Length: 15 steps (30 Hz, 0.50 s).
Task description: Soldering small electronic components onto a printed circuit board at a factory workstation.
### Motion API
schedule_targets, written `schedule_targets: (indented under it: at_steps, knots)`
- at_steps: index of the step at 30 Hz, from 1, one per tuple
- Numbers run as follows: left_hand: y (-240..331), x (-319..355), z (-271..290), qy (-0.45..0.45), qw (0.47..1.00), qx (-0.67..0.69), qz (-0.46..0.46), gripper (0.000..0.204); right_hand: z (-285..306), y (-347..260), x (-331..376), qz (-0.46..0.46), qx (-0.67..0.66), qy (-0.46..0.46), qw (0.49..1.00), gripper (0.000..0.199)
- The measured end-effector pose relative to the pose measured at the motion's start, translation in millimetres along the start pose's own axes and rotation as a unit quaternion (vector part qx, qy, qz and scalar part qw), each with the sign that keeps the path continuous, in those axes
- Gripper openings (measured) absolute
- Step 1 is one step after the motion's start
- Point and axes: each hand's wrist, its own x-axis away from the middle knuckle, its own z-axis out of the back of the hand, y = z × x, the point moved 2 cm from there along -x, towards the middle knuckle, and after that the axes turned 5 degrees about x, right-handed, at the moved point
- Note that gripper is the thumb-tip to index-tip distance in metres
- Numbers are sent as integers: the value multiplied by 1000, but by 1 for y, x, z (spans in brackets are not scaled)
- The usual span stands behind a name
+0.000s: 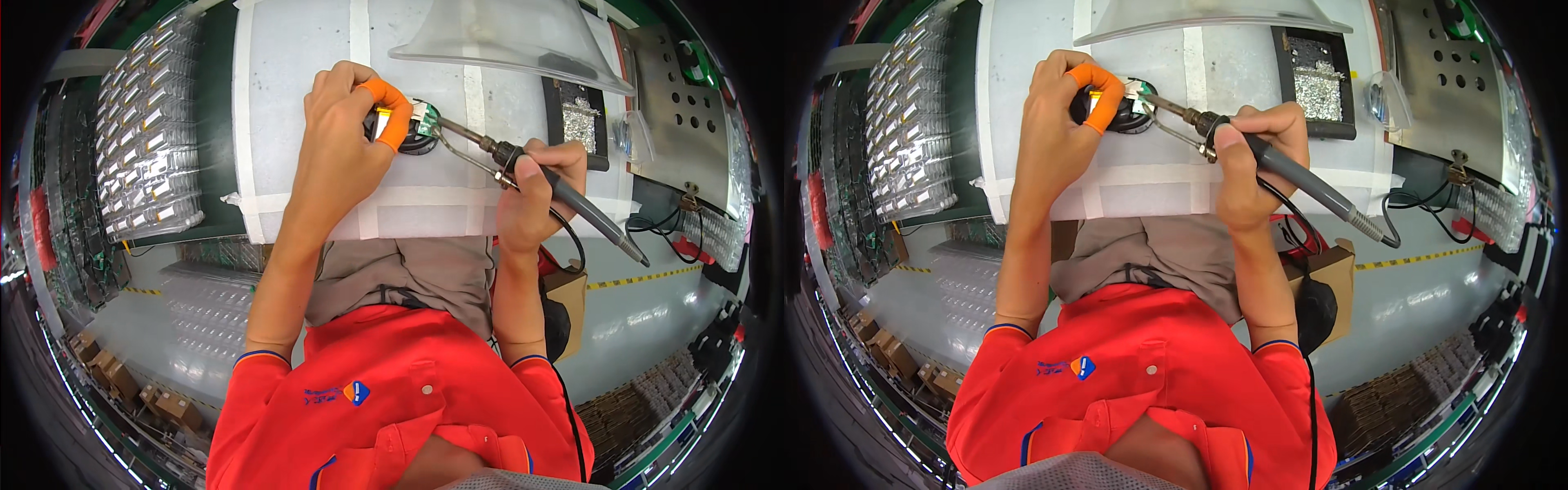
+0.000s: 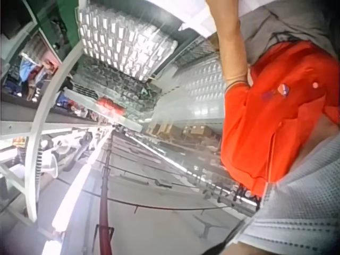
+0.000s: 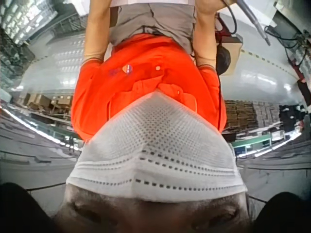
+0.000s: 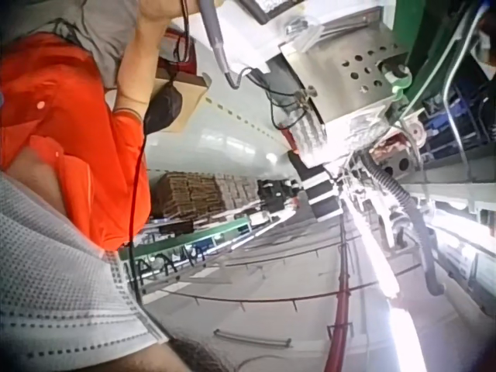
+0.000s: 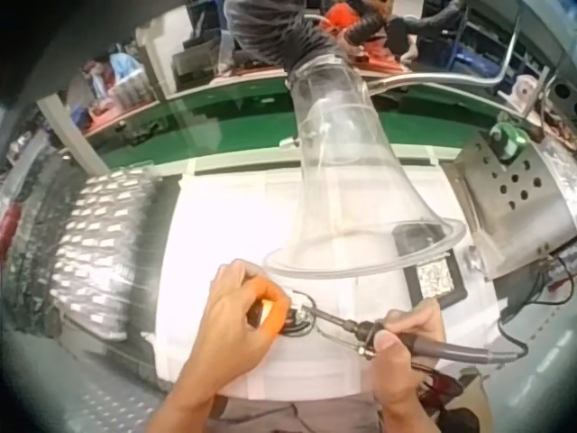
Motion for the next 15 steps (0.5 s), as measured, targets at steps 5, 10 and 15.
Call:
schedule_targets:
  at_steps: [5, 10, 15]
  knots:
    - [-2, 0, 1, -7, 999, 37, 4, 10, 2, 0, 5, -7, 8, -2, 1000, 15]
    - [-1, 0, 4, -19, 1000, 5, -18, 15, -1, 0, 3, -3, 28, -15, 999, 15]
    - [-1, 1, 6, -27, 1000, 8, -12, 15, -3, -2, 3, 3, 40, -21, 999, 16]
